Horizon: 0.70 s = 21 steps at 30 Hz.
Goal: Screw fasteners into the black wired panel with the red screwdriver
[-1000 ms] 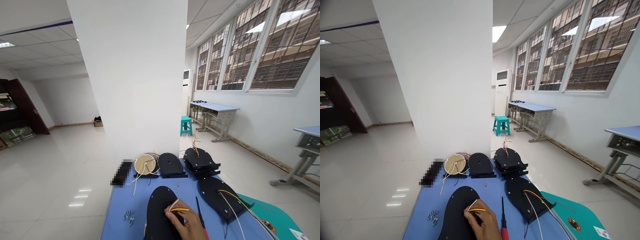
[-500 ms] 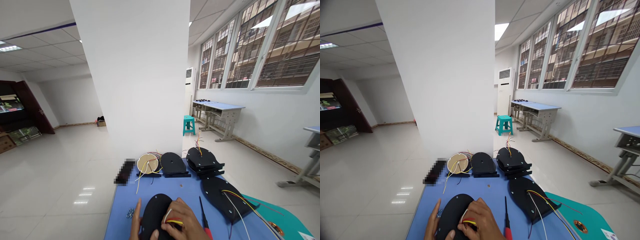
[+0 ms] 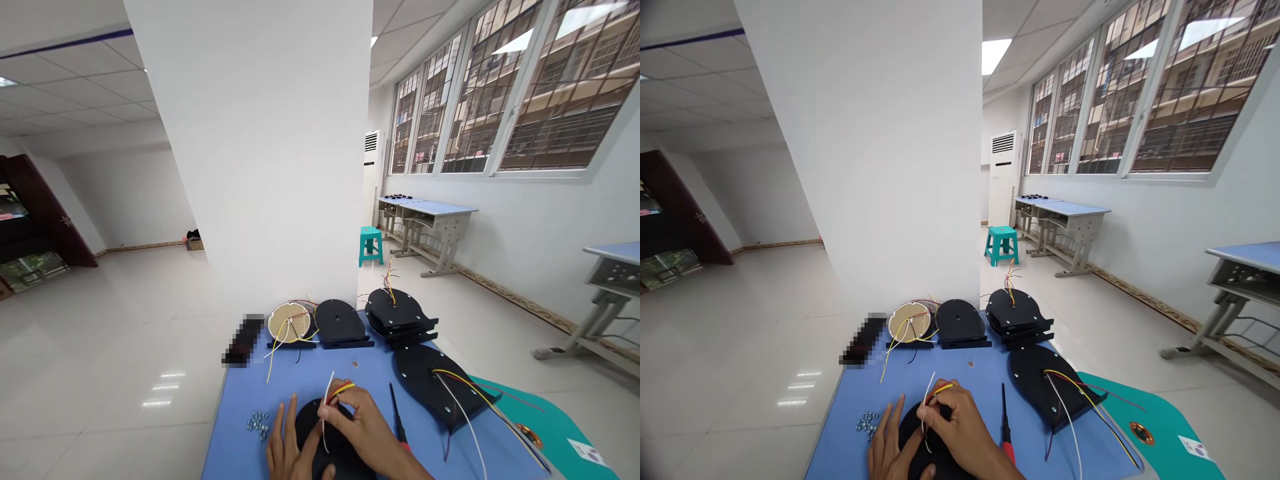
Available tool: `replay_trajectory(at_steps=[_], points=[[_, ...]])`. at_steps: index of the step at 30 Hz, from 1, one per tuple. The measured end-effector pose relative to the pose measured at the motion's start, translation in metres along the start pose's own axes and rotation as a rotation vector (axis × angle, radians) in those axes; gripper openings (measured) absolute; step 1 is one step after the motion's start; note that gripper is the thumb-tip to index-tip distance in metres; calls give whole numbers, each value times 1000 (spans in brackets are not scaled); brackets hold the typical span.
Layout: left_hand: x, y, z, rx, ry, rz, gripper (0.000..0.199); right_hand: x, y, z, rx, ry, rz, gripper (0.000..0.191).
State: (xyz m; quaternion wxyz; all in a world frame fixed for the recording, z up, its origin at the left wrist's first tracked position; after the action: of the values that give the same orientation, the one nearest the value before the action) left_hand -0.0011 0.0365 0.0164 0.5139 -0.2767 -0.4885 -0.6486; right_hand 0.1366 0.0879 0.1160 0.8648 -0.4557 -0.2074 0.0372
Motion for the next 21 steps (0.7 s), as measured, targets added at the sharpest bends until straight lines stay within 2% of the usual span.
replay_trajectory(at_steps=[2,6,8,11,15,21], points=[[0,1,4,-76,-69,-35,68,-1,1,2,-16,1,17,46],[-7,-9,14,-155,-354,-176,69,-2,-1,2,-37,10,38,47],[-9,-14,16,-175,-411,-213,68,-2,0,2,-54,26,48,45],[-9,-17,15,-146,-359,-214,65,-2,4,4,-82,20,77,46],[-8,-10,7,-116,-317,-216,63,2,16,8,-129,-14,114,45],[1,-1,1,-67,-161,-233,58,30,26,-4,-192,-4,32,36]])
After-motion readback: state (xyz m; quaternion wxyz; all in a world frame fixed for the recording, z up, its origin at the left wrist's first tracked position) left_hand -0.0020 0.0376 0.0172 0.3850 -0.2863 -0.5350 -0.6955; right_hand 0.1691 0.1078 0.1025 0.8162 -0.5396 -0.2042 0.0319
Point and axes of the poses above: each hand's wrist, its own z-axis towards the middle knuckle, its own x-axis out of the back of the hand, y = z × x, the point moved 4 cm from there along z, towards the middle knuckle, and after that the axes turned 7 degrees about x, right-handed, at the moved point
